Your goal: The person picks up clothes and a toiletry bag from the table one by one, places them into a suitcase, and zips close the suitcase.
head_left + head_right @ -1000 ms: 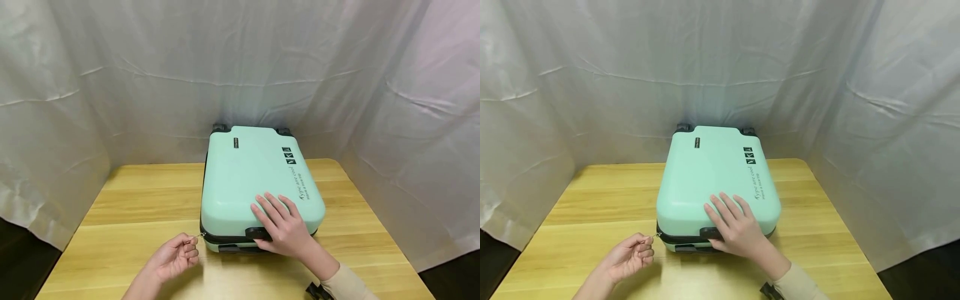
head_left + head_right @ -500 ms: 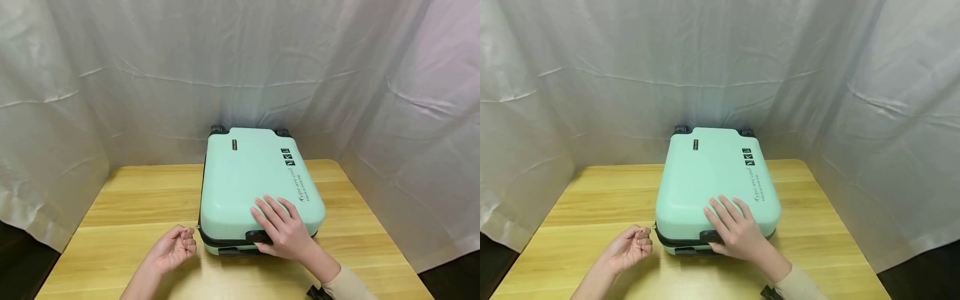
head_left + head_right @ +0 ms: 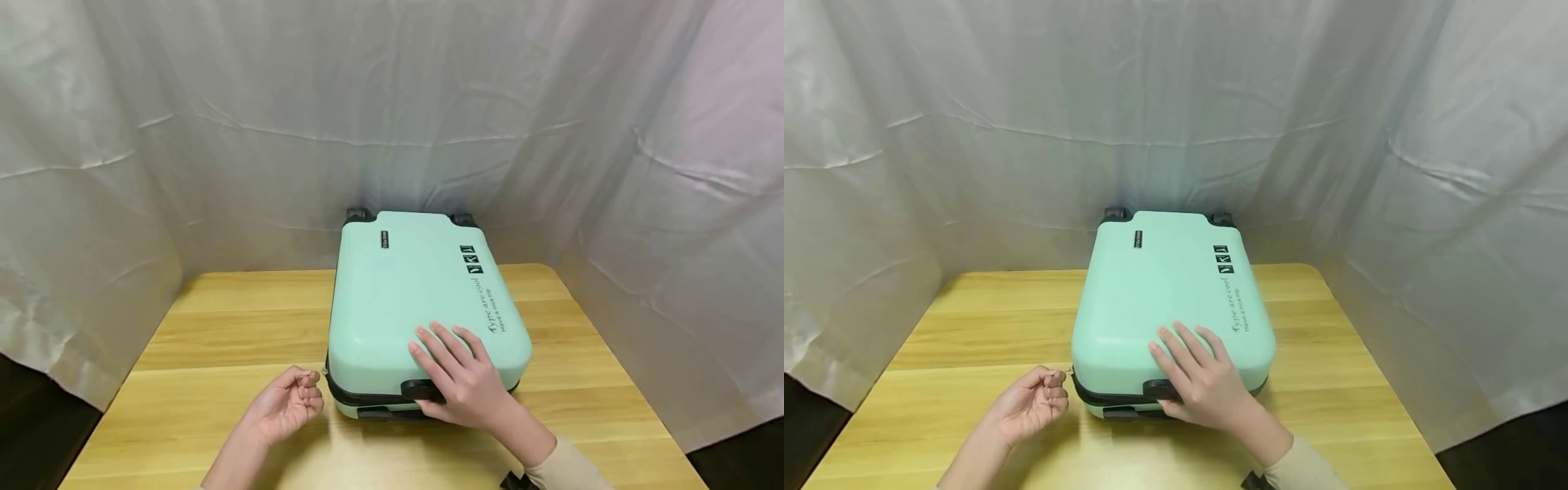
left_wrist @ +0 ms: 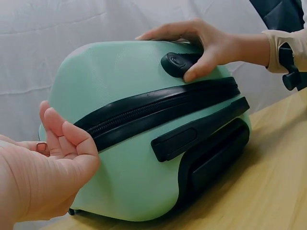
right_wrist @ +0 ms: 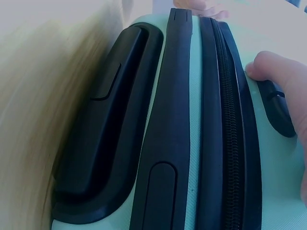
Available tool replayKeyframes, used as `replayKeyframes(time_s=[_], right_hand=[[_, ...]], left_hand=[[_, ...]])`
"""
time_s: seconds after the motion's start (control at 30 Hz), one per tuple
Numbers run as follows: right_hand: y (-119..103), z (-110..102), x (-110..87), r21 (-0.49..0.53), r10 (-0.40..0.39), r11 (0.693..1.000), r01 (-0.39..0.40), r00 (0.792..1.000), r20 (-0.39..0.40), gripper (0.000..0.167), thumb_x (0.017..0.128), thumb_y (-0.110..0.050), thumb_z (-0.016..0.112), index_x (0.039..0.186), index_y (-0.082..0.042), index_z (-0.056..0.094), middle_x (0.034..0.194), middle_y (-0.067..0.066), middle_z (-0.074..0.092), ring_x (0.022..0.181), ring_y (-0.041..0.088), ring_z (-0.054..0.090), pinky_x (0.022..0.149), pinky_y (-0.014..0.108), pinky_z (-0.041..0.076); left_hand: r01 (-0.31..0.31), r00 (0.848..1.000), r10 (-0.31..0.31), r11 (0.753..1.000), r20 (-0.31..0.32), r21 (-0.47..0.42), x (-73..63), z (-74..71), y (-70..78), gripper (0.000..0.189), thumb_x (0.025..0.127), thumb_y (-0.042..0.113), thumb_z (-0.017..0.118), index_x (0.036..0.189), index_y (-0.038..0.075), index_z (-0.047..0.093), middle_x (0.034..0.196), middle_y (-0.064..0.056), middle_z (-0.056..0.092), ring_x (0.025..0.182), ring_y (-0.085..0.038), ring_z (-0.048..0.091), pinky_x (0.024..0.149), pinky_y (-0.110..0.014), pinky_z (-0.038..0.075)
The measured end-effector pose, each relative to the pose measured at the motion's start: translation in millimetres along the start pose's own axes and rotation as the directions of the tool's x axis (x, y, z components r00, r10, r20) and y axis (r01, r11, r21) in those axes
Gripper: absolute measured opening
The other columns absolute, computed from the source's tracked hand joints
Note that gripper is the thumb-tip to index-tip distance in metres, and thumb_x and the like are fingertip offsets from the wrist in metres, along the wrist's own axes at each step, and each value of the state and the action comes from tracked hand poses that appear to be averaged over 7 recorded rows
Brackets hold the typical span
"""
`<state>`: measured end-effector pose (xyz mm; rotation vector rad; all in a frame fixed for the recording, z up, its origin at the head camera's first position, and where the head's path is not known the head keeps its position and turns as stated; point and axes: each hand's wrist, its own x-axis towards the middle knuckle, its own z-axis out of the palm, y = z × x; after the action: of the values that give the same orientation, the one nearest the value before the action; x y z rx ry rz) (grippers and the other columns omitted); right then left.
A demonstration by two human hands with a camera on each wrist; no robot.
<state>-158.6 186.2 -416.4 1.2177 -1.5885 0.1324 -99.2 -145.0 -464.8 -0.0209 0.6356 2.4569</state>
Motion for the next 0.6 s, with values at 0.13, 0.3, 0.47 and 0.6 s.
replayKeyframes(time_s=[0.13,0.3,0.47,0.6], right_hand=[[0,0,-1.3,0.007,0.003,1.0,-0.003,1.0,0.016,0.07,0.076,-0.054,0.064,0.124,-0.003,0.065,0.125,0.019,0.066,0.11,0.038,0.065,0.088,0.054,0.046],[-3,2,-2.0,0.02,0.022,1.0,-0.024,0.998,0.067,0.078,0.07,-0.056,0.072,0.128,-0.005,0.062,0.13,0.018,0.063,0.116,0.038,0.062,0.092,0.054,0.045],[-7,3,-2.5,0.017,0.056,0.998,-0.058,0.992,0.117,0.093,0.055,-0.054,0.081,0.133,-0.007,0.06,0.136,0.016,0.06,0.122,0.038,0.059,0.096,0.054,0.043],[-5,3,-3.1,0.011,0.081,0.996,-0.083,0.987,0.139,0.096,0.052,-0.053,0.083,0.134,-0.009,0.058,0.138,0.015,0.058,0.125,0.037,0.057,0.098,0.054,0.042]], left_hand=[[-0.008,1.0,0.009,0.998,-0.017,0.065,-0.5,-1.7,-0.5,0.044,0.104,0.015,0.026,0.083,0.009,0.064,0.078,0.004,0.064,0.07,-0.005,0.053,0.074,-0.017,0.046],[-0.041,0.994,0.083,0.873,-0.065,0.485,-7.1,-3.6,5.2,0.036,0.104,0.016,0.034,0.092,0.012,0.068,0.081,0.006,0.07,0.076,-0.005,0.063,0.077,-0.02,0.053],[0.02,0.958,0.229,0.551,-0.174,0.834,-6.5,0.2,13.7,0.033,0.102,0.028,0.045,0.1,0.002,0.065,0.083,0.003,0.071,0.078,-0.009,0.067,0.077,-0.026,0.056],[0.086,0.909,0.346,0.387,-0.231,0.918,-1.2,8.5,21.1,0.043,0.101,0.031,0.048,0.111,-0.01,0.058,0.088,-0.005,0.07,0.08,-0.016,0.067,0.076,-0.031,0.057]])
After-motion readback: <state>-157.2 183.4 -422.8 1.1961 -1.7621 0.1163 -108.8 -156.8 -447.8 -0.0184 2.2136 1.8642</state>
